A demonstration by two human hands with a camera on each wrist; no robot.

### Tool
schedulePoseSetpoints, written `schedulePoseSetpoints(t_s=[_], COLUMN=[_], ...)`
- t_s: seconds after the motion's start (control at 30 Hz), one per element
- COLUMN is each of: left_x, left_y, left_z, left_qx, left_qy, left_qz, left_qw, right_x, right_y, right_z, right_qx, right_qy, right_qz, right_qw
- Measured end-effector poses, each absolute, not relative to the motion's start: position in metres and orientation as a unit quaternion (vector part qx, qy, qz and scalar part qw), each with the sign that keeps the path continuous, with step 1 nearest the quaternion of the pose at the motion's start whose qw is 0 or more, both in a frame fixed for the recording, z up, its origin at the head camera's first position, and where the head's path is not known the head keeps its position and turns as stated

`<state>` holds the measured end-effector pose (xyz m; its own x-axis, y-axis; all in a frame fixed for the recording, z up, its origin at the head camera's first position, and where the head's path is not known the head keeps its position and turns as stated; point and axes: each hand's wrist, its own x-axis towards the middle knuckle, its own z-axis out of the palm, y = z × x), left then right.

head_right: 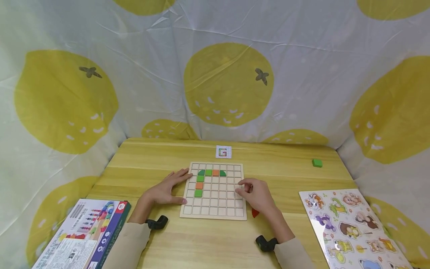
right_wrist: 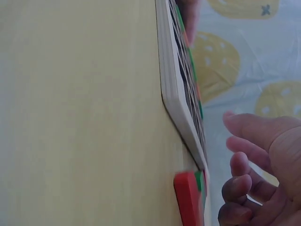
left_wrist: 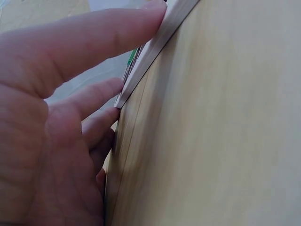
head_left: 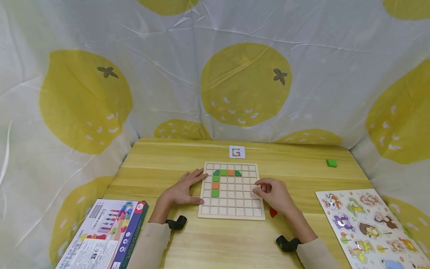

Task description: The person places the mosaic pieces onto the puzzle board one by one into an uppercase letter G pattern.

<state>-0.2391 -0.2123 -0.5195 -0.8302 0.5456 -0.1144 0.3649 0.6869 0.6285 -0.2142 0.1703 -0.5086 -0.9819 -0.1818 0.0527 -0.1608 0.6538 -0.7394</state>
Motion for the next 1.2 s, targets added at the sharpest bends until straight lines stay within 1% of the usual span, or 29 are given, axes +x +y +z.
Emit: schedulePoseSetpoints(t_s=[0.23,0.5,0.8,1.2], left_x=[-0.24,-0.24,-0.24,-0.239], left_y=[-0.212,-0.211,-0.211,-0.21], left_z=[-0.517,-0.518,-0.518,-0.518], left_qx=[0.247,0.241,0.24,0.235], left_qy=[0.908,0.909,0.909,0.91], left_qz=[0.304,0.306,0.307,0.309], left_qw=[0.148,0.148,0.145,0.144], right_x=[-0.214,-0.212,-0.21,-0.21], right_y=[0.19,0.204,0.204,0.207], right_z=[-0.512,-0.514,-0.511,-0.511], right_qx=[-0.063,-0.059,-0.046,-0.043], right_qy=[0.92,0.925,0.931,0.934], right_qz=[-0.387,-0.376,-0.36,-0.354], right_qw=[0.019,0.014,0.033,0.033])
